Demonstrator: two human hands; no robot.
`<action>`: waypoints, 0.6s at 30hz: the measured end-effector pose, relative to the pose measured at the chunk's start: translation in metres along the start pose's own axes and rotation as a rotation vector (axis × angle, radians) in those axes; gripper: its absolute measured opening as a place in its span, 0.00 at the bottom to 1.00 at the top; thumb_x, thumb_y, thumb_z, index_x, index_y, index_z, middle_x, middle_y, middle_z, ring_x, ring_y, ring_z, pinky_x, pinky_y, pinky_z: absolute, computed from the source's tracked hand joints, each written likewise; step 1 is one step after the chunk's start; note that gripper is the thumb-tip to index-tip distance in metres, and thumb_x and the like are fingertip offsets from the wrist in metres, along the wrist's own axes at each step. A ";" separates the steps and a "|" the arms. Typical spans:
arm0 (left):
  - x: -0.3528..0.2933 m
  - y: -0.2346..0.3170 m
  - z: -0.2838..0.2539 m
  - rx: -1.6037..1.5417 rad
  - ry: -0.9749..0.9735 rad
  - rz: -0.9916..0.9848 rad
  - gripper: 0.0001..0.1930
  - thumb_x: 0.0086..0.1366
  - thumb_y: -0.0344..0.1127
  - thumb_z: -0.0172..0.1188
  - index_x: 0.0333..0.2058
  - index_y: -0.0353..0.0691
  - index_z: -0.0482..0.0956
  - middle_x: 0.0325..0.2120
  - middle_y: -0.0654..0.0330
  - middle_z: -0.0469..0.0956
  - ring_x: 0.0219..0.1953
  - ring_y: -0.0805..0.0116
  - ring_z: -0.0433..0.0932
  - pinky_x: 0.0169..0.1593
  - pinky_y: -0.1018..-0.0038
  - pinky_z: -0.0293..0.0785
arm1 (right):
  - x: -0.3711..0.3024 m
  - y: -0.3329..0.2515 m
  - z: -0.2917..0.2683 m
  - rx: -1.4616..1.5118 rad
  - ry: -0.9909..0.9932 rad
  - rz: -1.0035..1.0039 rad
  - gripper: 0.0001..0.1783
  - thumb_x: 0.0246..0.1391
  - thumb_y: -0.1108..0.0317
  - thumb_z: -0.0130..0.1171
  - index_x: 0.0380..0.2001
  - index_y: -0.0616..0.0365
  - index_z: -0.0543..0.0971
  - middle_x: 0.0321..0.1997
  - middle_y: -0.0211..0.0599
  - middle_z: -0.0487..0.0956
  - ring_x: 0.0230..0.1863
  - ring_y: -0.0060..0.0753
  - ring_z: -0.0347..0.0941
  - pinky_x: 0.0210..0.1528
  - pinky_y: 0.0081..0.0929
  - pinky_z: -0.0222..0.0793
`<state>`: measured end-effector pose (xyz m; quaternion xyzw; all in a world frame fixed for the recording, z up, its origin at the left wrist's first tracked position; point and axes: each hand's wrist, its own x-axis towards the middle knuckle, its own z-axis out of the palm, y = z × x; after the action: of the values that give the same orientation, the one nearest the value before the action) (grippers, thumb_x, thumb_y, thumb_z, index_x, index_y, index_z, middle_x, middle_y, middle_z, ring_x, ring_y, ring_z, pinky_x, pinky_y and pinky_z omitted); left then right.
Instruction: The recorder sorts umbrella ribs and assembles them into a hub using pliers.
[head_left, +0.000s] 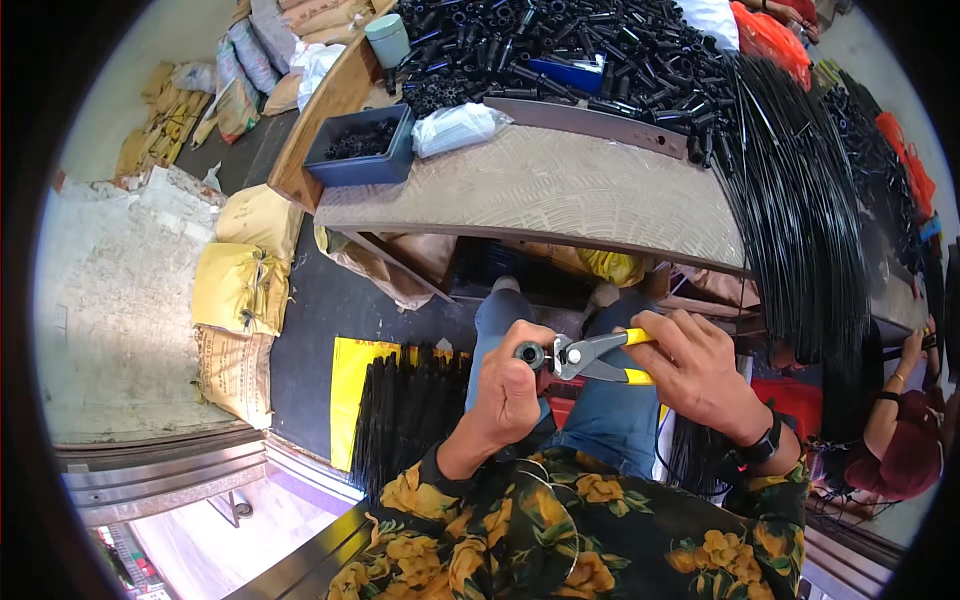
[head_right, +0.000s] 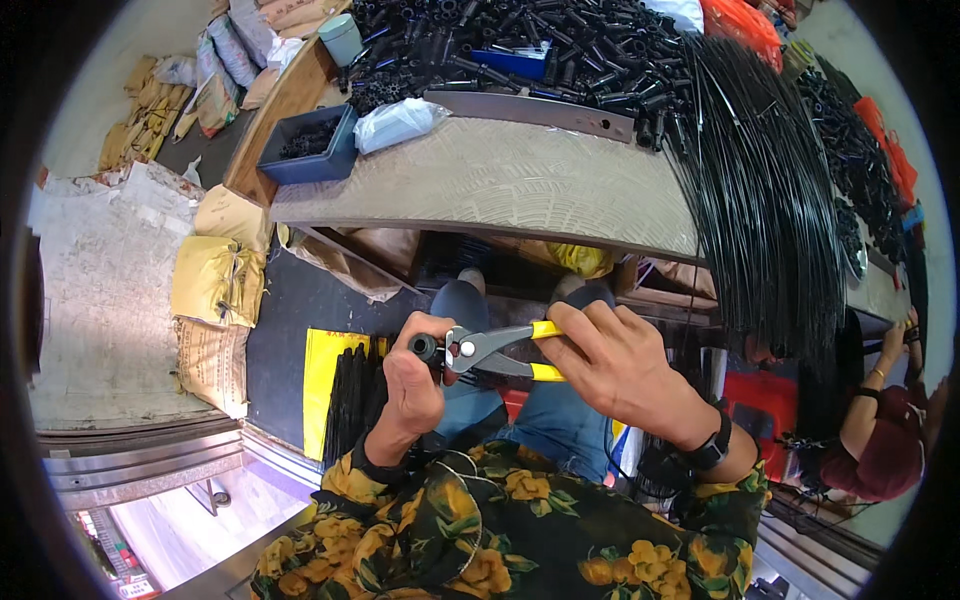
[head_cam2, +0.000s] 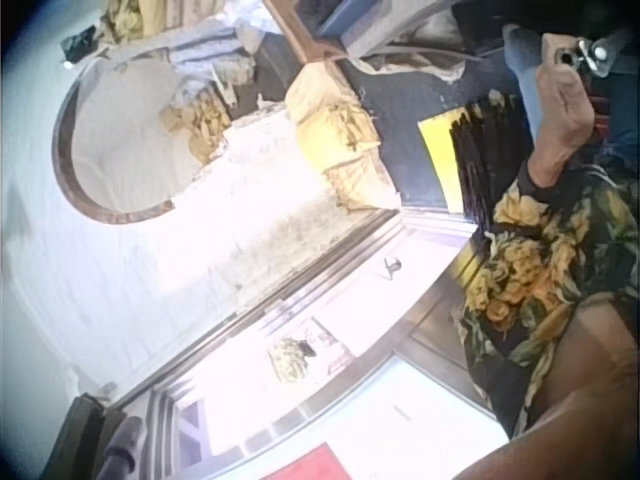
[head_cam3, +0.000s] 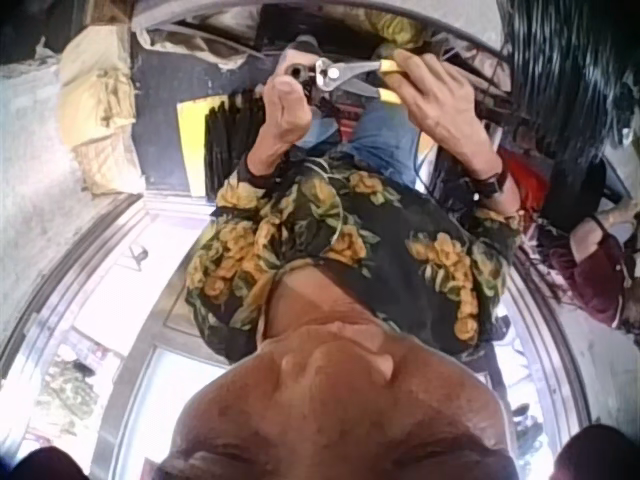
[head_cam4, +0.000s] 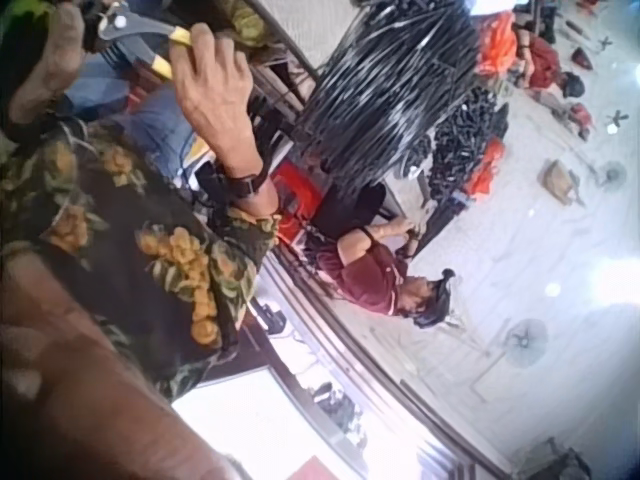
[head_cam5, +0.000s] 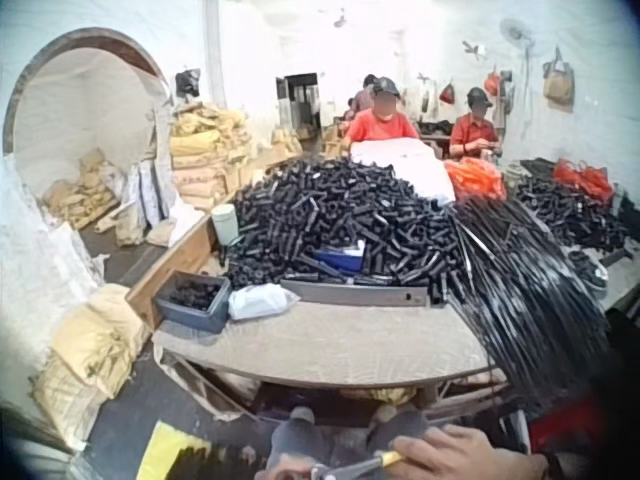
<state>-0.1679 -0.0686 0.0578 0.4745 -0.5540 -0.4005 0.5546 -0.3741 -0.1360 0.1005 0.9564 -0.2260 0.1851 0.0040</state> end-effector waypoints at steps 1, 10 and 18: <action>-0.001 -0.001 -0.001 -0.013 -0.013 -0.006 0.34 0.63 0.63 0.29 0.34 0.34 0.69 0.25 0.64 0.68 0.20 0.81 0.63 0.23 0.84 0.56 | -0.002 -0.001 -0.002 -0.040 -0.087 0.008 0.19 0.37 0.70 0.54 0.38 0.59 0.74 0.44 0.37 0.69 0.38 0.31 0.69 0.39 0.27 0.66; 0.004 0.001 0.003 -0.103 -0.035 -0.011 0.33 0.64 0.62 0.29 0.38 0.32 0.67 0.23 0.64 0.68 0.21 0.82 0.61 0.25 0.85 0.56 | 0.010 -0.006 -0.021 -0.330 -0.099 0.049 0.24 0.43 0.70 0.49 0.48 0.64 0.69 0.53 0.44 0.64 0.54 0.41 0.62 0.59 0.60 0.45; -0.001 0.004 0.002 -0.091 -0.005 0.010 0.33 0.65 0.61 0.29 0.40 0.32 0.67 0.22 0.65 0.67 0.21 0.82 0.61 0.26 0.84 0.56 | 0.018 -0.013 -0.036 -0.423 -0.111 -0.017 0.22 0.41 0.67 0.52 0.42 0.64 0.73 0.46 0.44 0.66 0.45 0.41 0.65 0.51 0.47 0.58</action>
<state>-0.1700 -0.0671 0.0614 0.4449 -0.5389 -0.4237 0.5763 -0.3666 -0.1288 0.1415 0.9448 -0.2517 0.0804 0.1936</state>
